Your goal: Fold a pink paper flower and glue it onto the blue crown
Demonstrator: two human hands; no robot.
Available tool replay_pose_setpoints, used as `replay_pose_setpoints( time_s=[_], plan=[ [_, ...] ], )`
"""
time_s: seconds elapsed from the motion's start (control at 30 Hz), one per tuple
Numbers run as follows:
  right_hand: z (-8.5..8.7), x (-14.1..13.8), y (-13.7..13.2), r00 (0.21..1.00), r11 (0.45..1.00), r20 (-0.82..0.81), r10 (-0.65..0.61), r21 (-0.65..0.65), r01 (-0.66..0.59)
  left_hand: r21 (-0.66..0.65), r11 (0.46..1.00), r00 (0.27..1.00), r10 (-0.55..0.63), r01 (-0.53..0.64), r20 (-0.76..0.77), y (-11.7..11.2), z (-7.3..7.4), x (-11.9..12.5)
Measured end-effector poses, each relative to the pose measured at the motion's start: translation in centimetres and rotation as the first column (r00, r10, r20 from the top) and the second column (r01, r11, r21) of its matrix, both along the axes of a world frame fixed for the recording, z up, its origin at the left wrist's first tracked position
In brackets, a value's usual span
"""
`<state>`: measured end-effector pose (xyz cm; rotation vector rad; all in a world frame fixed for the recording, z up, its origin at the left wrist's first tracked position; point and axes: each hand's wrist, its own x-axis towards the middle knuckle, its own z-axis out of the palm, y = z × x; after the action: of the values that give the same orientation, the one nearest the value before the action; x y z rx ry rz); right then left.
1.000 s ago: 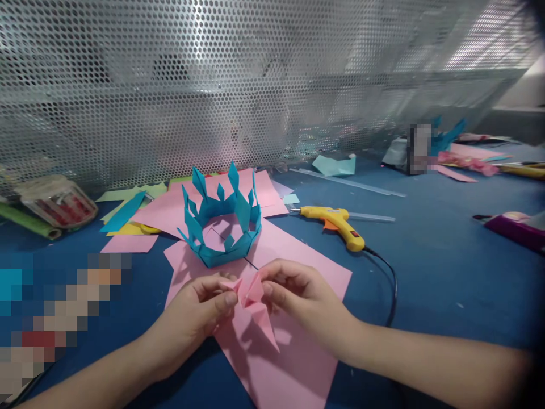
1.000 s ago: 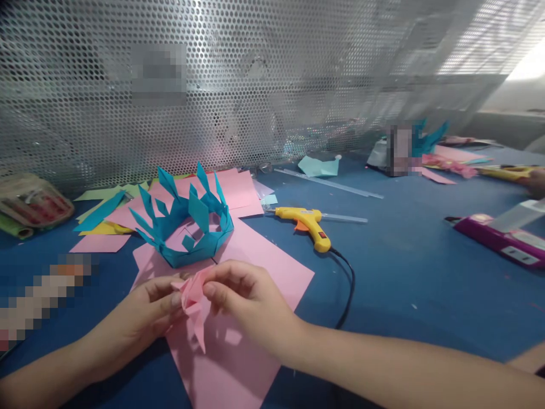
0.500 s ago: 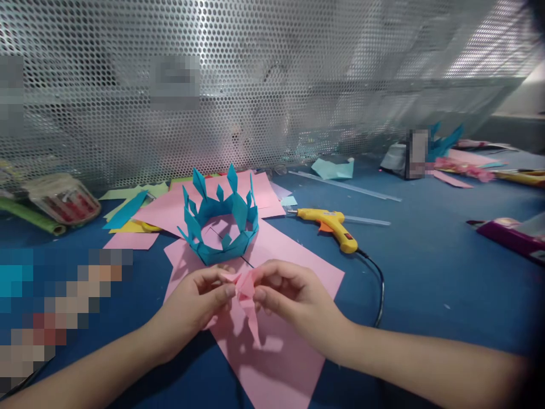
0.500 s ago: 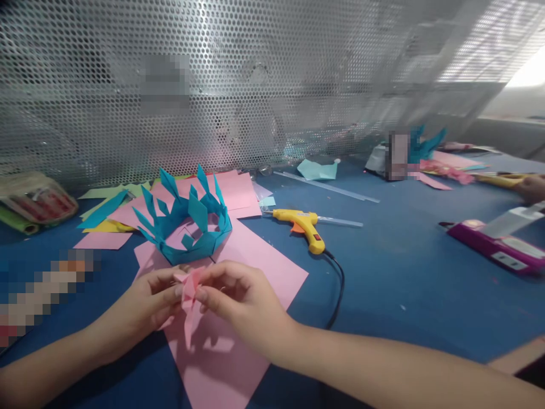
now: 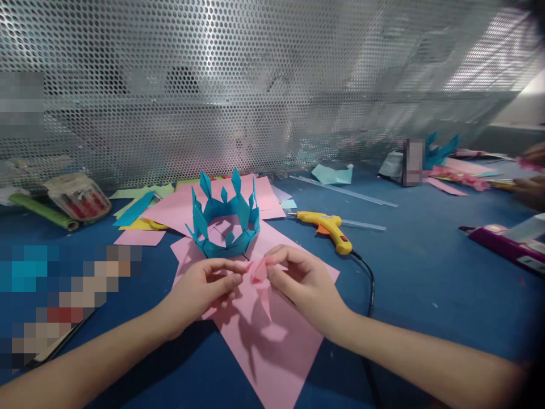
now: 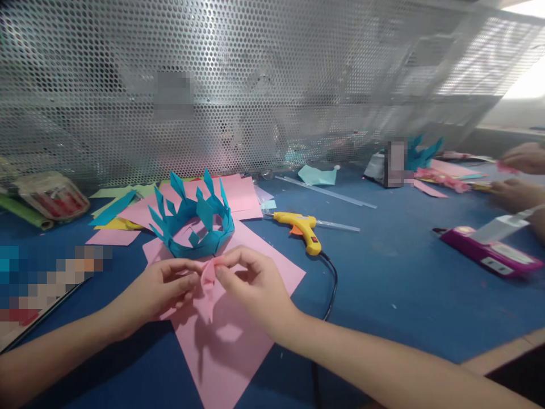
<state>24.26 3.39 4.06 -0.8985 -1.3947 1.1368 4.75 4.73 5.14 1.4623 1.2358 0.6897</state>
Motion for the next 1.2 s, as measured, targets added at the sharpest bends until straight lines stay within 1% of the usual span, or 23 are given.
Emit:
replay_pose_setpoints(
  time_s=[0.07, 0.1, 0.17, 0.23, 0.3, 0.33, 0.4, 0.47, 0.53, 0.6, 0.67, 0.8, 0.97, 1.2],
  plan=[
    [0.0, 0.2, 0.4, 0.996, 0.996, 0.015, -0.087, 0.025, 0.086, 0.092, 0.995, 0.993, -0.017, 0.028, -0.115, 0.2, 1.5, -0.2],
    [0.0, 0.3, 0.7, 0.991, 0.991, 0.026, -0.129, 0.034, 0.128, 0.173, 0.984, 0.985, -0.016, 0.047, -0.174, 0.3, 2.6, -0.3],
    [-0.2, 0.4, 1.3, 0.978, 0.98, 0.064, -0.196, 0.047, 0.193, 0.38, 0.923, 0.962, 0.049, 0.06, -0.27, 0.7, 5.3, -0.1],
    [-0.5, 0.2, 1.8, 0.966, 0.973, 0.124, -0.228, 0.052, 0.223, 0.514, 0.854, 0.931, 0.124, 0.076, -0.344, 1.5, 8.1, 0.5],
    [-0.8, -0.1, 2.3, 0.952, 0.973, 0.198, -0.233, 0.045, 0.228, 0.565, 0.817, 0.894, 0.164, 0.113, -0.416, 2.7, 10.5, 1.6],
    [-0.9, -0.4, 2.5, 0.944, 0.973, 0.238, -0.229, 0.037, 0.226, 0.554, 0.822, 0.873, 0.171, 0.129, -0.457, 3.4, 11.4, 2.1],
    [-1.1, -0.8, 2.9, 0.926, 0.975, 0.31, -0.214, 0.014, 0.22, 0.499, 0.854, 0.829, 0.17, 0.145, -0.532, 4.9, 12.6, 3.0],
    [-1.2, -1.3, 3.3, 0.909, 0.976, 0.367, -0.199, -0.011, 0.218, 0.421, 0.894, 0.798, 0.141, 0.151, -0.586, 6.4, 13.0, 3.7],
    [-1.4, -1.7, 3.8, 0.894, 0.974, 0.404, -0.196, -0.027, 0.225, 0.299, 0.936, 0.778, 0.047, 0.185, -0.626, 7.6, 12.9, 4.1],
    [-1.6, -2.0, 4.1, 0.882, 0.971, 0.426, -0.204, -0.028, 0.238, 0.191, 0.957, 0.767, -0.046, 0.217, -0.64, 8.3, 12.6, 4.4],
    [-1.9, -2.2, 4.3, 0.876, 0.969, 0.432, -0.216, -0.018, 0.247, 0.137, 0.964, 0.762, -0.089, 0.229, -0.642, 8.7, 12.3, 4.5],
    [-2.1, -2.4, 4.3, 0.886, 0.966, 0.393, -0.245, 0.024, 0.256, 0.126, 0.965, 0.766, -0.097, 0.228, -0.636, 8.7, 12.1, 4.3],
    [-1.9, -2.9, 4.1, 0.899, 0.955, 0.324, -0.294, 0.062, 0.29, 0.131, 0.961, 0.759, -0.105, 0.244, -0.642, 8.8, 11.9, 4.1],
    [-2.0, -3.3, 3.9, 0.893, 0.957, 0.345, -0.29, 0.076, 0.282, 0.111, 0.955, 0.714, -0.126, 0.276, -0.689, 8.5, 12.0, 4.2]
  ],
)
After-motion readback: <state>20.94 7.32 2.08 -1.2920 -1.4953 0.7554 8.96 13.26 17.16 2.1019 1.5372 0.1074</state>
